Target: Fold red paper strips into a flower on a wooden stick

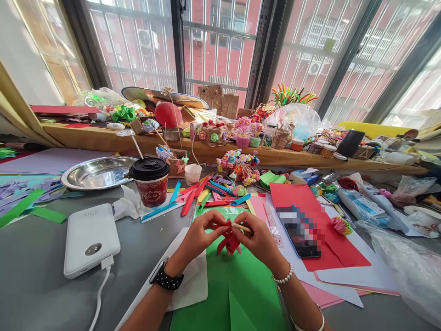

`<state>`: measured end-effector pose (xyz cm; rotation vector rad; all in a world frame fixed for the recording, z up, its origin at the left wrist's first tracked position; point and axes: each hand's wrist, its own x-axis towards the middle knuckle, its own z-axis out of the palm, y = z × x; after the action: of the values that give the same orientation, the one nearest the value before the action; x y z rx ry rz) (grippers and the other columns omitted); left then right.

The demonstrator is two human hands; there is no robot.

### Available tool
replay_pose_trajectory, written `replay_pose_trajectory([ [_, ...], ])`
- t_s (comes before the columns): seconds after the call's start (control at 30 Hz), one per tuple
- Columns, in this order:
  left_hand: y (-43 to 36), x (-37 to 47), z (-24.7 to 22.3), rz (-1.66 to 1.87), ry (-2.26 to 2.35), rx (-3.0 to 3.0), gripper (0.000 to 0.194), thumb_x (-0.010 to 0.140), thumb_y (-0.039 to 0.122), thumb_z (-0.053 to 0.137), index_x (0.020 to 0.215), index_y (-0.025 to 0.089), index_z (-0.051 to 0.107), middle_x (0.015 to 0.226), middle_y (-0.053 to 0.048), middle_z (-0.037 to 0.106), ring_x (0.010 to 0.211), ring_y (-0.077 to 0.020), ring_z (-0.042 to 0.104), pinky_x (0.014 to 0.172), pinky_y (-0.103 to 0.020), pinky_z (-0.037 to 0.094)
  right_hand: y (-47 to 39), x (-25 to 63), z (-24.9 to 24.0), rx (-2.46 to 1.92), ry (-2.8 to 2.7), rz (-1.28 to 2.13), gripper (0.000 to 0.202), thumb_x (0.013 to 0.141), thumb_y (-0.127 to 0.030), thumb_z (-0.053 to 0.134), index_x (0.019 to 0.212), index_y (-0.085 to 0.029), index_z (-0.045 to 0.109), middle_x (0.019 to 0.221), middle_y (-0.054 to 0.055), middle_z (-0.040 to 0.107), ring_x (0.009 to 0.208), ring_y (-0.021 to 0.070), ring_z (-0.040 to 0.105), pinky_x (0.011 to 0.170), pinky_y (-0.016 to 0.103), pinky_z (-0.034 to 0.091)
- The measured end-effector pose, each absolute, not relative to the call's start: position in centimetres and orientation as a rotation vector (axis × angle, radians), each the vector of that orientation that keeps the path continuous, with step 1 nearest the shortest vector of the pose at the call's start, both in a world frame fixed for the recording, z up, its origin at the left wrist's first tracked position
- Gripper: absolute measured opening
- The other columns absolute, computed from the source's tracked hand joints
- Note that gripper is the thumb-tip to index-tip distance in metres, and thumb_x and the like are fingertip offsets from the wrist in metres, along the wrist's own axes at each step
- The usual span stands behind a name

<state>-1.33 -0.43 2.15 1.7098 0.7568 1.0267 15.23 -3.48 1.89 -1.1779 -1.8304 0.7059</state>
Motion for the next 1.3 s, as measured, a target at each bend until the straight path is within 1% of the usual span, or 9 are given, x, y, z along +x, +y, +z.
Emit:
replay_pose_trajectory([
  [0.17,-0.4,-1.7,2.4,0.941,0.741,1.751,0.012,0.072,0.026,0.056,0.076,0.015,0.053,0.076,-0.002,0.055,0.072,-0.0148,0.057,0.070,-0.028,0.047,-3.5,15.2,1.8,-1.223,-1.847,0.647,0.006,0.073,-0.016,0.049,0.078,-0.018,0.049,0.057,-0.004,0.047,0.048,0.0091,0.039,0.045,0.020,0.030],
  [0.33,-0.4,-1.4,2.4,0.981,0.796,1.810,0.009,0.074,0.024,0.052,0.075,0.015,0.051,0.074,-0.001,0.054,0.070,-0.0135,0.056,0.067,-0.027,0.047,-3.3,15.0,1.4,-1.227,-1.840,0.534,0.008,0.072,-0.014,0.048,0.079,-0.018,0.049,0.055,-0.005,0.044,0.045,0.0076,0.036,0.042,0.018,0.028],
  [0.43,-0.3,-1.3,2.2,1.006,0.828,1.863,0.006,0.073,0.022,0.052,0.073,0.016,0.050,0.074,0.000,0.053,0.071,-0.0127,0.054,0.067,-0.026,0.046,-2.9,14.9,1.0,-1.217,-1.843,0.494,0.008,0.073,-0.013,0.048,0.079,-0.017,0.049,0.059,-0.004,0.047,0.045,0.0073,0.036,0.043,0.019,0.029],
  [0.6,0.0,-1.0,1.7,1.025,0.872,1.910,0.005,0.073,0.021,0.050,0.073,0.016,0.050,0.074,0.000,0.052,0.070,-0.0128,0.052,0.065,-0.026,0.045,-2.3,14.9,0.5,-1.223,-1.849,0.467,0.005,0.076,-0.021,0.049,0.077,-0.017,0.047,0.061,-0.003,0.047,0.045,0.0071,0.034,0.042,0.019,0.028],
  [0.77,0.2,-0.7,1.1,1.051,0.886,1.908,0.005,0.073,0.021,0.050,0.075,0.016,0.049,0.075,0.000,0.052,0.072,-0.0128,0.052,0.067,-0.027,0.045,-2.1,14.9,0.3,-1.204,-1.873,0.403,0.004,0.075,-0.020,0.051,0.076,-0.017,0.047,0.063,-0.003,0.048,0.048,0.0080,0.039,0.043,0.019,0.030],
  [0.9,0.1,-0.6,0.9,1.069,0.873,1.914,0.004,0.073,0.020,0.049,0.075,0.016,0.048,0.075,0.000,0.052,0.072,-0.0127,0.052,0.068,-0.027,0.046,-2.2,14.9,0.2,-1.164,-1.882,0.345,0.003,0.076,-0.018,0.048,0.076,-0.017,0.046,0.071,0.001,0.053,0.055,0.0098,0.045,0.046,0.019,0.034],
  [1.0,0.1,-0.7,1.1,1.038,0.848,1.943,0.004,0.074,0.019,0.049,0.076,0.016,0.048,0.077,0.000,0.052,0.075,-0.0129,0.052,0.070,-0.027,0.046,-2.3,14.9,0.1,-1.132,-1.905,0.291,0.004,0.075,-0.016,0.049,0.076,-0.018,0.045,0.077,0.002,0.054,0.056,0.0099,0.045,0.046,0.020,0.035],
  [1.17,0.1,-1.0,1.0,0.973,0.832,1.989,0.007,0.075,0.021,0.049,0.081,0.016,0.048,0.079,-0.001,0.053,0.075,-0.0130,0.053,0.070,-0.027,0.045,-2.3,14.8,0.0,-1.133,-1.942,0.200,0.004,0.075,-0.016,0.049,0.076,-0.018,0.045,0.068,0.000,0.052,0.053,0.0095,0.044,0.045,0.019,0.034],
  [1.3,0.2,-1.0,0.6,0.981,0.852,1.994,0.008,0.077,0.024,0.047,0.079,0.016,0.048,0.078,-0.001,0.053,0.072,-0.0129,0.053,0.067,-0.027,0.045,-2.3,14.8,-0.1,-1.166,-1.972,0.117,0.003,0.075,-0.015,0.047,0.075,-0.018,0.047,0.068,-0.001,0.052,0.050,0.0085,0.044,0.044,0.019,0.034],
])
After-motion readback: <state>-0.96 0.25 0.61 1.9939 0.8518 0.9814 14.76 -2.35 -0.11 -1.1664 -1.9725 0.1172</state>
